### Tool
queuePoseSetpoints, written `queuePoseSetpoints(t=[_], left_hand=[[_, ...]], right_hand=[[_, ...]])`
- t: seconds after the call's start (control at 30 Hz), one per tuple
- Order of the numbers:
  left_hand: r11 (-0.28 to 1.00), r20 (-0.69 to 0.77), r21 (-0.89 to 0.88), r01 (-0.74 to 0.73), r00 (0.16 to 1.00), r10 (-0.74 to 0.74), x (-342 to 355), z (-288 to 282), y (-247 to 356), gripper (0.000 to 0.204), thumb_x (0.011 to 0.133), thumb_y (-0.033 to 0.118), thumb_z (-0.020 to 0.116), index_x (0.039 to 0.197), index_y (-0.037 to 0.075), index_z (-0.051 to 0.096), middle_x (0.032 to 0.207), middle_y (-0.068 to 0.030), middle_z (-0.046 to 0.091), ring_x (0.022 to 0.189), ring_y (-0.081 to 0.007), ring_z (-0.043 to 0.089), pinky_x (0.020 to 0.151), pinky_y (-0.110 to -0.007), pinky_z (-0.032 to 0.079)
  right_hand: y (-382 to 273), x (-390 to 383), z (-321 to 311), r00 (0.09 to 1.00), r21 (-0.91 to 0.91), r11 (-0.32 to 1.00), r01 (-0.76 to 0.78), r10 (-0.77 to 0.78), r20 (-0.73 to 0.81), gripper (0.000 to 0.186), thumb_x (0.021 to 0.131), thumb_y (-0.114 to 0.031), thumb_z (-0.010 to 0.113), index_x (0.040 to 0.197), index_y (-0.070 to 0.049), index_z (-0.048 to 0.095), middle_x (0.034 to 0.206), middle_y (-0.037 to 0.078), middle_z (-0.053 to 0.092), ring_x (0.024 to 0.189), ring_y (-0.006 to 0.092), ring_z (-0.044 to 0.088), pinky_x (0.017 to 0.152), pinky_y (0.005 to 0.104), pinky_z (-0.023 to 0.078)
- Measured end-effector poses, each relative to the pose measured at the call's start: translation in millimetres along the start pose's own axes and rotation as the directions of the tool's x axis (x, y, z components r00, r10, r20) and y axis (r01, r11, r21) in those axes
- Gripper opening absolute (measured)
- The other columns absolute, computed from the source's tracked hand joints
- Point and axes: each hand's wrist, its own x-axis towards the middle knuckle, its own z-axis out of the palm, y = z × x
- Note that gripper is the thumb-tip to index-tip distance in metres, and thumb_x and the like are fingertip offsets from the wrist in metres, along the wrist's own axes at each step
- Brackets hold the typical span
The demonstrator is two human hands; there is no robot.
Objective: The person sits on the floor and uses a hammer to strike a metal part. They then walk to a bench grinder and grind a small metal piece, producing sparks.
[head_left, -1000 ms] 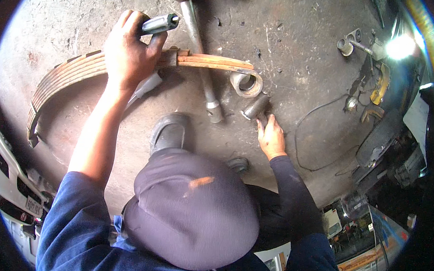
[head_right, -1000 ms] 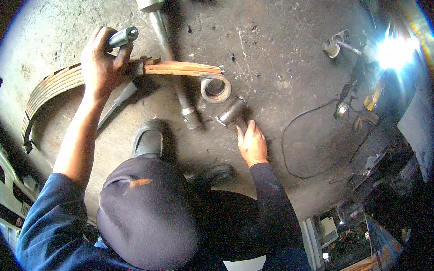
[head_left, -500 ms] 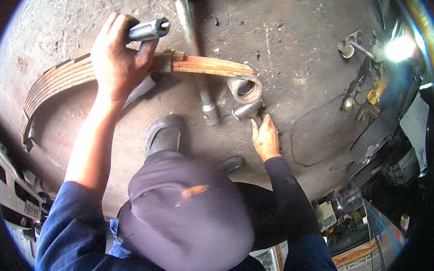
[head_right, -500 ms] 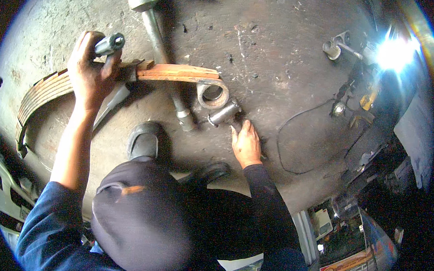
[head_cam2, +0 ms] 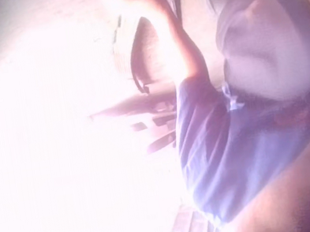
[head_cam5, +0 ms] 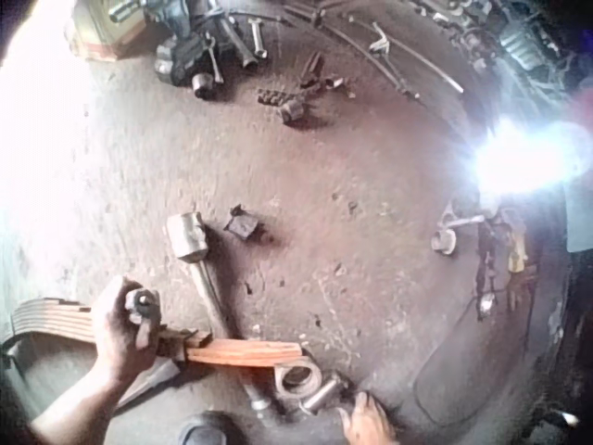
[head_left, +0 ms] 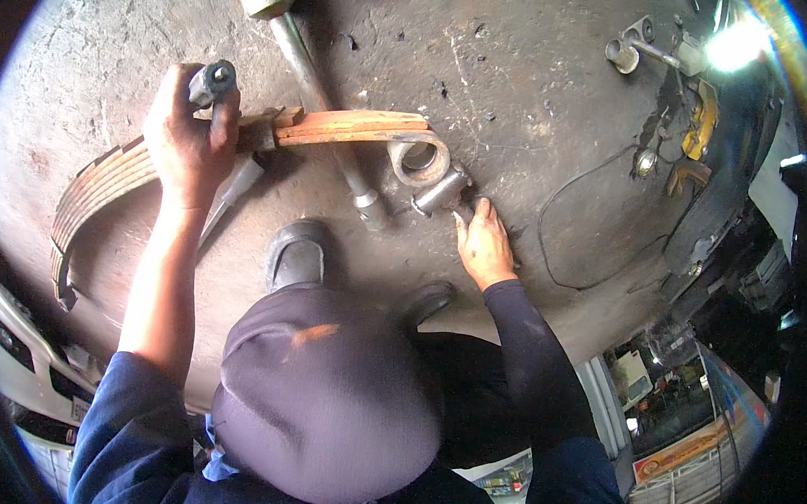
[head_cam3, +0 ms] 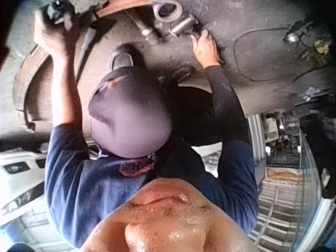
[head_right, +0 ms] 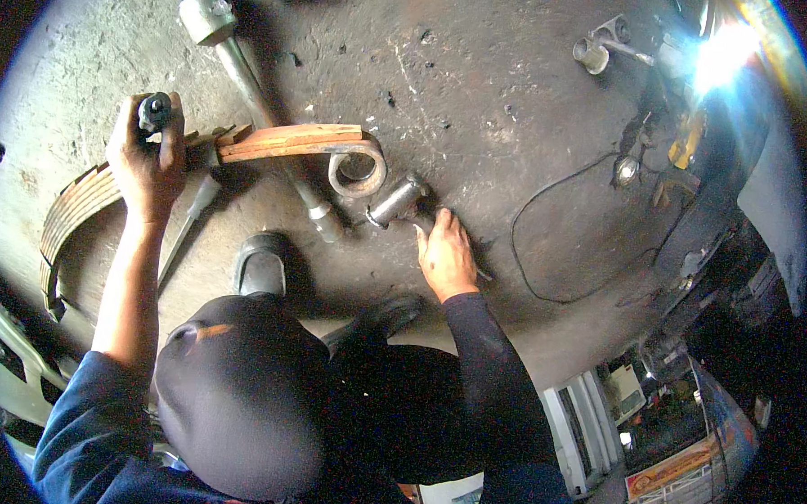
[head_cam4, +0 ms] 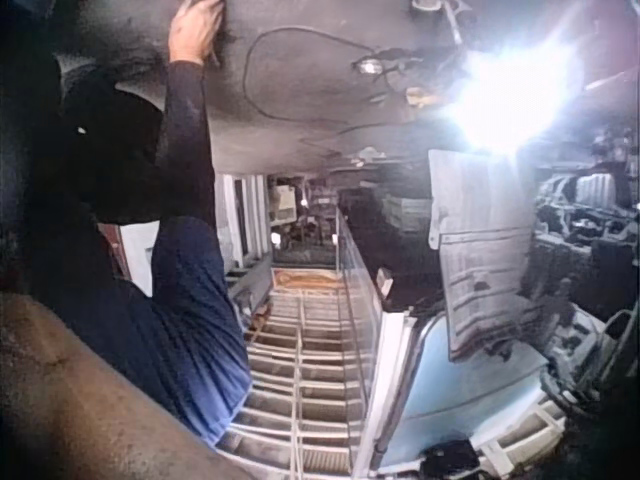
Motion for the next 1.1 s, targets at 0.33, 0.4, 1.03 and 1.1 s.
queuePoseSetpoints(t=[0.33,0.4,1.03,1.1], left_hand=[[0.695,-0.035,-0.709,0.120,0.978,-0.204,33.7,-22.3,41.7,0.035,0.110,0.033,0.058,0.118,-0.001,0.065,0.105,-0.0100,0.068,0.093,-0.0200,0.064,0.084,-0.036,0.052],[0.488,0.090,-0.853,0.185,0.973,-0.211,49.5,-27.7,69.6,0.042,0.110,0.033,0.053,0.127,-0.004,0.064,0.115,-0.0140,0.070,0.098,-0.0250,0.066,0.090,-0.039,0.052],[0.510,0.624,-0.717,0.475,0.764,0.165,9.5,31.2,171.8,0.035,0.105,0.034,0.071,0.125,0.005,0.068,0.106,-0.0046,0.072,0.095,-0.0124,0.065,0.090,-0.031,0.052],[0.503,0.628,-0.730,0.463,0.745,0.226,14.2,32.4,171.3,0.033,0.106,0.033,0.068,0.121,0.004,0.071,0.099,-0.0022,0.069,0.088,-0.0110,0.062,0.083,-0.030,0.051]], right_hand=[[2.5,-1.5,2.6,1.000,-0.002,1.000,-0.007,0.007,-0.006,0.056,0.107,-0.035,0.061,0.136,0.011,0.049,0.117,0.036,0.065,0.109,0.0515,0.067,0.096,0.0543,0.056],[3.6,-0.9,5.4,1.000,-0.010,1.000,0.007,-0.007,-0.026,0.058,0.108,-0.037,0.059,0.138,0.011,0.049,0.118,0.036,0.065,0.109,0.0517,0.068,0.095,0.0549,0.057],[9.9,-3.5,20.3,0.987,-0.032,0.999,0.039,-0.044,-0.157,0.059,0.108,-0.044,0.056,0.137,0.008,0.053,0.113,0.032,0.068,0.105,0.0494,0.069,0.091,0.0561,0.057],[9.0,-4.2,17.7,0.992,-0.012,1.000,0.020,-0.021,-0.124,0.062,0.108,-0.044,0.056,0.141,0.008,0.051,0.114,0.033,0.068,0.105,0.0492,0.070,0.092,0.0560,0.057]])
